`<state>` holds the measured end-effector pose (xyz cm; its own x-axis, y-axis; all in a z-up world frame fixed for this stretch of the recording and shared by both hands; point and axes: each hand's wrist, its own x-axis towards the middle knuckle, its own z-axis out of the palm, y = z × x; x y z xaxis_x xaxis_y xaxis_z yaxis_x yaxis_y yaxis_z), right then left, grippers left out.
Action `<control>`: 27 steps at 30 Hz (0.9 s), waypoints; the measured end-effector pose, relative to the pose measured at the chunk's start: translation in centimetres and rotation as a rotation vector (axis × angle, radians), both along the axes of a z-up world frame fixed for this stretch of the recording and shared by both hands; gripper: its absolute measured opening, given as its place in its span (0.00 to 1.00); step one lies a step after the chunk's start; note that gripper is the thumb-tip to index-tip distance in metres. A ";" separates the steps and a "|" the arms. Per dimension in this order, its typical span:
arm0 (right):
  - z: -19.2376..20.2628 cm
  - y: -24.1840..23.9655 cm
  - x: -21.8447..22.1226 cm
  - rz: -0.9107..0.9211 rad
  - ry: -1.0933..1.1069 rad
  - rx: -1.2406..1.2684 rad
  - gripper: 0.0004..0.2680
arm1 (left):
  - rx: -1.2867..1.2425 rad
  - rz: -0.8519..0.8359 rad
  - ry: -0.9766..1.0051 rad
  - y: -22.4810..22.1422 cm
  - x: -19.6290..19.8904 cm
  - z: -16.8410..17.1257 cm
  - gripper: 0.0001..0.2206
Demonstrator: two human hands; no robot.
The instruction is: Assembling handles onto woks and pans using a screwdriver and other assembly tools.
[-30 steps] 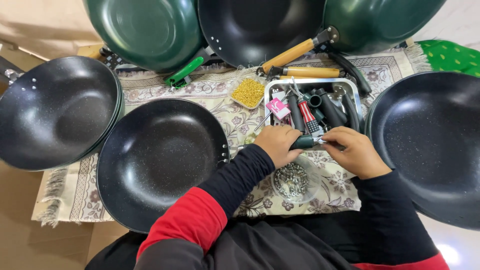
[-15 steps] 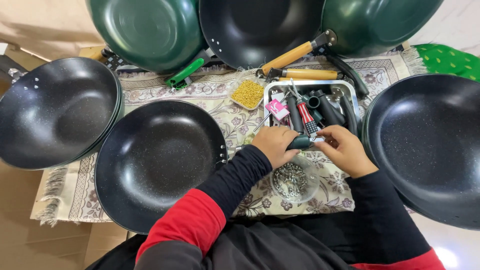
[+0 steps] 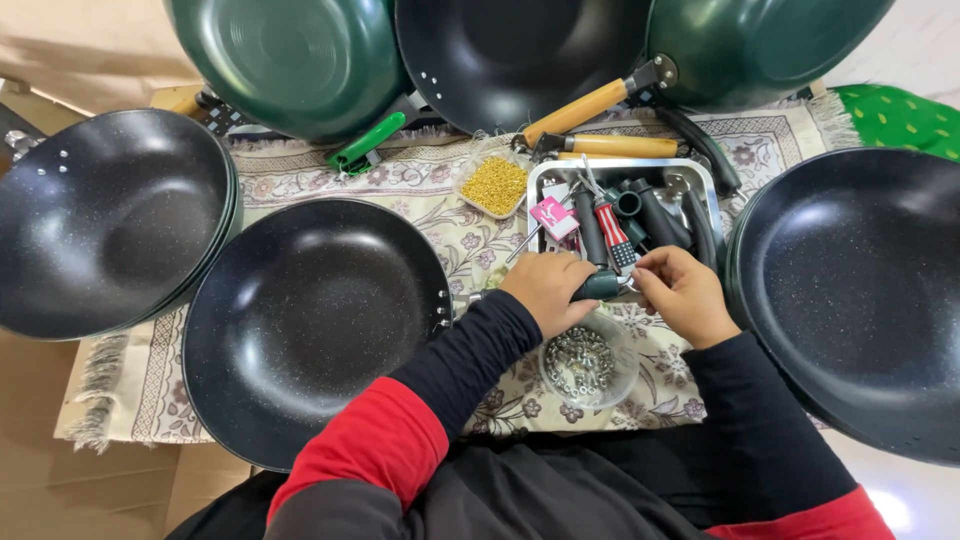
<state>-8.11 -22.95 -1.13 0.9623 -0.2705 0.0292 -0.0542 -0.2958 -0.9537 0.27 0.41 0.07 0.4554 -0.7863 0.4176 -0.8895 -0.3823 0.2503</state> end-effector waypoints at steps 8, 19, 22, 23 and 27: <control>2.9 0.2 -1.1 0.155 -0.282 -0.351 0.10 | 0.007 -0.005 0.035 -0.1 0.6 -0.4 0.20; -0.4 0.1 0.2 -0.006 -0.106 -0.279 0.06 | -0.019 -0.031 0.024 0.3 0.3 0.9 0.20; 0.7 -0.2 0.0 -0.013 -0.208 -0.433 0.08 | -0.030 -0.018 0.041 0.1 0.6 0.2 0.20; 1.8 0.0 -0.4 0.052 -0.275 -0.439 0.08 | -0.034 -0.005 0.034 0.1 0.6 0.0 0.20; 4.0 0.8 -1.4 0.160 -0.334 -0.494 0.08 | -0.055 0.000 0.042 0.0 0.9 -0.6 0.20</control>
